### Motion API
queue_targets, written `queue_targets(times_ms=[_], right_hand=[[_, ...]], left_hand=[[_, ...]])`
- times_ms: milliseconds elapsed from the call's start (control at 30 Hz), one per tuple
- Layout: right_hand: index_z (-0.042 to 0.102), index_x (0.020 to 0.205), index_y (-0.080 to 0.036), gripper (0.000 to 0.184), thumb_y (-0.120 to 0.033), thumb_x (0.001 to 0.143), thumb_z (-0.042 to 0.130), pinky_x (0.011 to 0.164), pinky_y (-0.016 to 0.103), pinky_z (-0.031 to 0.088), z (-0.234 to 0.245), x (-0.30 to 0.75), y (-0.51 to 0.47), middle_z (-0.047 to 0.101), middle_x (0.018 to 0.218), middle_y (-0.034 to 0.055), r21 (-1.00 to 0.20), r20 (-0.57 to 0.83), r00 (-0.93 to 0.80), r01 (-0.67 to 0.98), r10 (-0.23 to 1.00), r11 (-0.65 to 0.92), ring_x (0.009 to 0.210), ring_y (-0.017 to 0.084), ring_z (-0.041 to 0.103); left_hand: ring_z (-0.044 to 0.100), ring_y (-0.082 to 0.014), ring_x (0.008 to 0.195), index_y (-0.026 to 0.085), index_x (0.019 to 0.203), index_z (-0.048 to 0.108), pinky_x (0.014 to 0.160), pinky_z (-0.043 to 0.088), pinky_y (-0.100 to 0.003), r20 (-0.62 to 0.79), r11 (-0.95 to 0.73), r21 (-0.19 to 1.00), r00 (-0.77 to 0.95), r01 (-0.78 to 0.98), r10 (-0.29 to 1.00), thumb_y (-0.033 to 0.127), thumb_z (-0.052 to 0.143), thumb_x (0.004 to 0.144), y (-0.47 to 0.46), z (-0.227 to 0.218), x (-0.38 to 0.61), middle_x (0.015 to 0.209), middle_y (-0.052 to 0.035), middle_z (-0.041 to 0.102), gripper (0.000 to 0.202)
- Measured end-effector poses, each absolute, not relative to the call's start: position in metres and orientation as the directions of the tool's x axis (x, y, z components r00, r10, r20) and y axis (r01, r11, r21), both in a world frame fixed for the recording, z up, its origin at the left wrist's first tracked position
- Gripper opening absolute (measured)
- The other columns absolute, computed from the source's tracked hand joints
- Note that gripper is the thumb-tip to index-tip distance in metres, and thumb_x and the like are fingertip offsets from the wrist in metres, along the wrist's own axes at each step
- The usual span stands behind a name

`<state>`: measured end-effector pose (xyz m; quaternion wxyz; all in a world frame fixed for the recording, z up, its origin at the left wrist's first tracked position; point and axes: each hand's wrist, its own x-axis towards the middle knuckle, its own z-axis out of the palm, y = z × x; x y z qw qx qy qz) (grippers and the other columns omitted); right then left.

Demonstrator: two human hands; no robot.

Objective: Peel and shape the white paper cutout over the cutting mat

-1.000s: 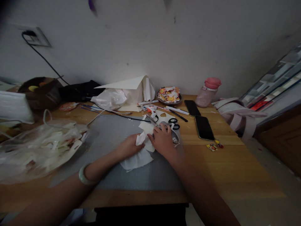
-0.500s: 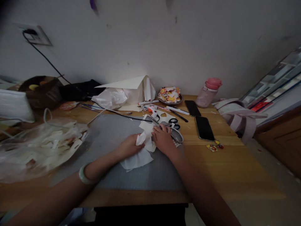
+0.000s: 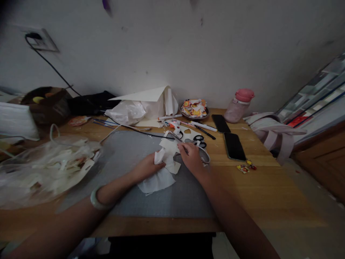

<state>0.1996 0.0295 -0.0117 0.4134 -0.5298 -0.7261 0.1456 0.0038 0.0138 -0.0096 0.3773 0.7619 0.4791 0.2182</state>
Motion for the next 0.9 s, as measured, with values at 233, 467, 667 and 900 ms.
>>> queue_targets(times_ms=[233,467,667,900], right_hand=[[0.065,0.093,-0.023,0.027,-0.044,0.084,0.051,0.091,0.038,0.041,-0.003,0.194,0.014,0.067,0.095,0.0050,-0.624,0.437,-0.260,0.602,0.861,0.498,0.097,0.021,0.060],[0.060,0.077,-0.020,0.021,-0.036,0.085,0.050,0.068,0.029,0.047,0.011,0.179,-0.001,0.063,0.076,0.0022,-0.730,0.372,-0.382,0.441,0.846,0.521,0.072,0.015,0.058],[0.051,0.068,-0.020,0.015,-0.027,0.080,0.048,0.059,0.024,0.043,0.017,0.176,-0.008,0.054,0.065,-0.0009,-0.760,0.370,-0.338,0.425,0.865,0.491,0.061,0.012,0.050],[0.052,0.074,-0.020,0.016,-0.034,0.074,0.058,0.047,0.020,0.037,0.015,0.182,-0.014,0.047,0.058,-0.0049,-0.884,0.111,-0.463,0.358,0.879,0.300,0.052,0.009,0.044]], left_hand=[[0.055,-0.0205,0.094,0.016,0.092,0.056,0.085,0.045,-0.033,0.095,-0.384,0.707,0.458,0.594,0.884,0.026,0.057,0.076,0.010,-0.007,0.006,0.096,-0.0059,0.058,0.019],[0.045,-0.0253,0.110,0.014,0.101,0.056,0.098,0.037,-0.041,0.177,-0.472,0.605,0.470,0.641,0.865,0.045,0.052,0.081,-0.001,0.004,0.003,0.116,-0.0127,0.048,0.037],[0.048,-0.0215,0.106,0.016,0.098,0.054,0.094,0.038,-0.038,0.292,-0.567,0.629,0.514,0.532,0.806,0.035,0.035,0.091,-0.009,0.009,0.001,0.109,-0.0108,0.054,0.028],[0.054,-0.0141,0.076,0.018,0.077,0.048,0.073,0.045,-0.026,0.047,-0.341,0.823,0.543,0.455,0.839,0.026,0.033,0.090,-0.012,0.006,0.006,0.080,-0.0024,0.059,0.021]])
